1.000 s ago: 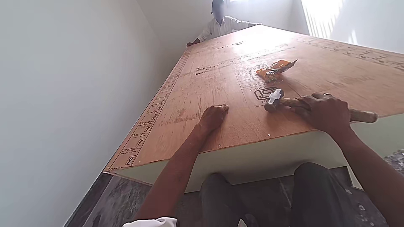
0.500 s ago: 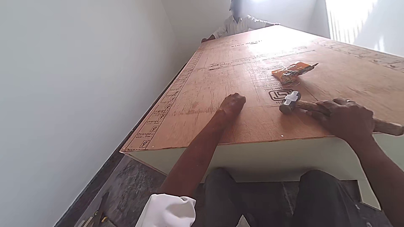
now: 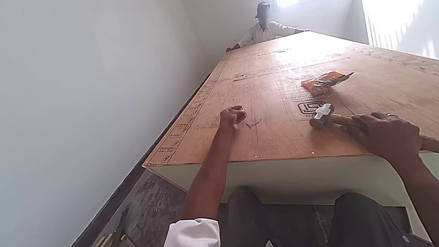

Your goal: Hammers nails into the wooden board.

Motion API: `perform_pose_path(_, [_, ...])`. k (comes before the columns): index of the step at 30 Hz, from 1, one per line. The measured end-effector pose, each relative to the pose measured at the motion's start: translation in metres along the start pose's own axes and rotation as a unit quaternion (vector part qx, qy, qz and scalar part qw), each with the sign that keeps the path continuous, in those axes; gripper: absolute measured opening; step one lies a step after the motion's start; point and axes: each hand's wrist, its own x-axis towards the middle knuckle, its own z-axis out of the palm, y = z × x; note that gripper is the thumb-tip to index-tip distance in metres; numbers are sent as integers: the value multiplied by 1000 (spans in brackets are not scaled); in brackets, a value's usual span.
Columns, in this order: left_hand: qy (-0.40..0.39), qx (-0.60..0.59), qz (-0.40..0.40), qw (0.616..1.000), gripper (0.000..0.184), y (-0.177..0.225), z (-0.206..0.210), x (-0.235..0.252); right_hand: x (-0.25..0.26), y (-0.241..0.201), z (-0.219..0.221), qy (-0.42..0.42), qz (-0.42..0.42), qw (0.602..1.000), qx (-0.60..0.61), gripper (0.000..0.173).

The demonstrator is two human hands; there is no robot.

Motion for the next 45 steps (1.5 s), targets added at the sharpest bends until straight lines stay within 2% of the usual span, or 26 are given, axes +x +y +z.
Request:
perform_pose_path(2, [56,-138,-31,988,25,2,-10,3,-1,0,0,1,3,1000,3,43])
perform_pose_path(5, [72,-188,-55,978,11,6,-17,0,0,1,2,5,0,1000,5,43])
perform_pose_path(7, [44,-116,-57,991,6,7,-17,-4,1,2,2,6,-4,1000,8,43])
perform_pose_path(9, [3,16,-26,1000,11,5,-17,-5,0,3,2,4,-4,1000,9,44])
perform_pose_path(10, [-42,95,2,995,13,6,-20,-8,0,3,2,3,-4,1000,9,45])
perform_pose_path(12, [-147,245,71,956,12,9,-32,-9,0,3,2,-1,-1,1000,9,45])
perform_pose_path(14, [-243,346,140,895,22,10,-46,-3,0,2,2,-2,-1,1000,11,43])
perform_pose_path(17, [-333,404,152,838,29,11,-56,6,0,1,1,1,4,1000,12,40])
perform_pose_path(21, [-356,452,161,802,6,11,-45,6,-1,1,1,10,-2,1000,17,39])
perform_pose_path(24, [-364,476,162,784,5,10,-42,10,-1,0,0,6,2,1000,14,41])
perform_pose_path(25, [-353,461,161,798,8,10,-43,9,-1,0,0,3,5,1000,13,41])
perform_pose_path(26, [-333,419,160,829,9,9,-45,8,0,0,0,2,5,1000,13,41])
perform_pose_path(29, [-252,172,119,945,15,0,-50,8,-1,2,1,8,2,1000,14,40])
perform_pose_path(31, [-174,16,63,983,13,1,-49,6,0,2,1,12,0,1000,14,40])
perform_pose_path(33, [-112,-88,20,990,12,5,-47,4,0,1,1,13,2,1000,12,38])
perform_pose_path(36, [-69,-135,-16,988,13,9,-42,-2,-1,0,-1,13,4,1000,10,36])
perform_pose_path(42, [30,-73,-70,994,16,6,-23,-6,0,-4,-3,15,4,1000,6,37])
perform_pose_path(45, [24,-32,-55,998,20,1,-12,-7,-1,-4,-5,17,11,1000,-2,35])
